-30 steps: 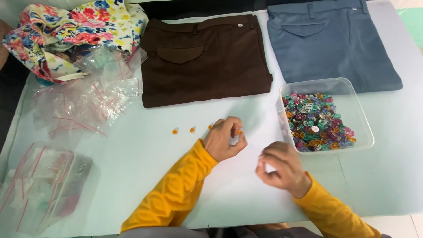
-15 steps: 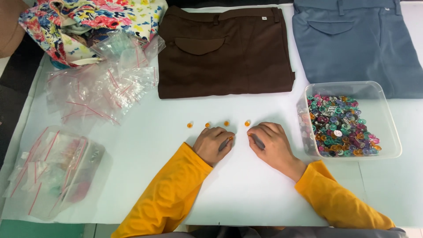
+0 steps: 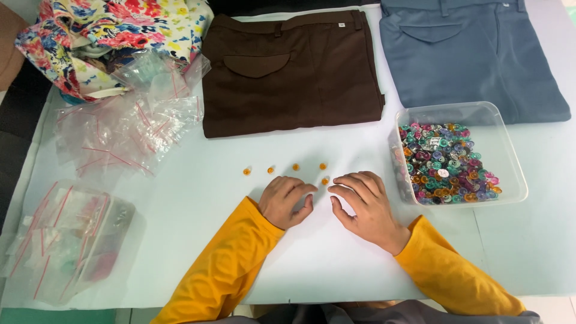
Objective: Sorting and packaging small orange buttons into plastic bags.
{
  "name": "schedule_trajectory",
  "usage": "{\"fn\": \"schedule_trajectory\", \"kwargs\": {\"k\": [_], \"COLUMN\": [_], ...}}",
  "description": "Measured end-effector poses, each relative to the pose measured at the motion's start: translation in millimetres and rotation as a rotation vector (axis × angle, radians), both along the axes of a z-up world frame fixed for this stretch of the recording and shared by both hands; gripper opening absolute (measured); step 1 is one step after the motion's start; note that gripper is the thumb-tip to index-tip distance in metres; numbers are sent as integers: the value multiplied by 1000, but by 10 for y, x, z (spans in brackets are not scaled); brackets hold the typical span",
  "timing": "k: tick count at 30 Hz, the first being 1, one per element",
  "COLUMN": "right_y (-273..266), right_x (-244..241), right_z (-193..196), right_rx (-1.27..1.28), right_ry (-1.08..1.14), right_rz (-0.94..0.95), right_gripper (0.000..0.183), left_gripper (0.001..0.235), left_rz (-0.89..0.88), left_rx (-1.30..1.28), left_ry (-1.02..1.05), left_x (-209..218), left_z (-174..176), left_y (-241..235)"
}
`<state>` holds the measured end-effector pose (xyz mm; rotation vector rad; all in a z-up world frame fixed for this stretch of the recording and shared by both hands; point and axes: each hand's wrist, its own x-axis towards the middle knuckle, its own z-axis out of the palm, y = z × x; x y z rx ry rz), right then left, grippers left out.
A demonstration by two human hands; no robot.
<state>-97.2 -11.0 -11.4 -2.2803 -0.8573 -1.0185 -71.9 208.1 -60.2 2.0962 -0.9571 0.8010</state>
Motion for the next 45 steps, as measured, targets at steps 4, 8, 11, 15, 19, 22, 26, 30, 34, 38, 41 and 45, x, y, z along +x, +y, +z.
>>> {"fn": "schedule_trajectory", "kwargs": {"k": [4, 8, 11, 15, 19, 22, 26, 30, 34, 38, 41, 45], "right_y": [-351, -867, -1283, -1826, -2026, -1978, -1956, -1920, -1967, -1969, -1954, -1901], "right_x": [-63, 6, 124, 268, 335, 305, 241, 254, 255, 225, 199, 177], "right_z": [205, 622, 735, 590, 427, 528, 627, 680, 568, 534, 535, 597], "right_rx": [-29, -13, 69, 193, 284, 122, 46, 83, 243, 304, 370, 528], "right_ry": [-264, -311, -100, 312, 644, 921, 1092, 1147, 1178, 1164, 1140, 1057], "right_rz": [-154, -428, -576, -474, -362, -282, -279, -255, -294, -332, -356, -360], "right_gripper": [15, 4, 9, 25, 29, 30, 51, 51, 43, 37, 32, 31], "left_gripper": [16, 8, 21, 46, 75, 61, 48, 30, 14, 2, 14, 55], "left_rz": [-170, -308, -327, -229, 178, 96, 30, 30, 34, 52, 47, 49], "left_rx": [-70, -45, -13, 85, 594, 649, 728, 676, 594, 497, 477, 369], "left_ry": [-169, -100, 102, 386, 483, 480, 566, 494, 438, 404, 447, 446], "left_x": [-183, -320, -242, 220, 358, 468, 632, 637, 589, 508, 546, 489], "left_z": [84, 453, 701, 505, 336, 348, 98, -41, 41, 221, 150, 250], "left_y": [-459, -1122, -1699, -2420, -2770, -2761, -2778, -2772, -2714, -2660, -2686, -2672]}}
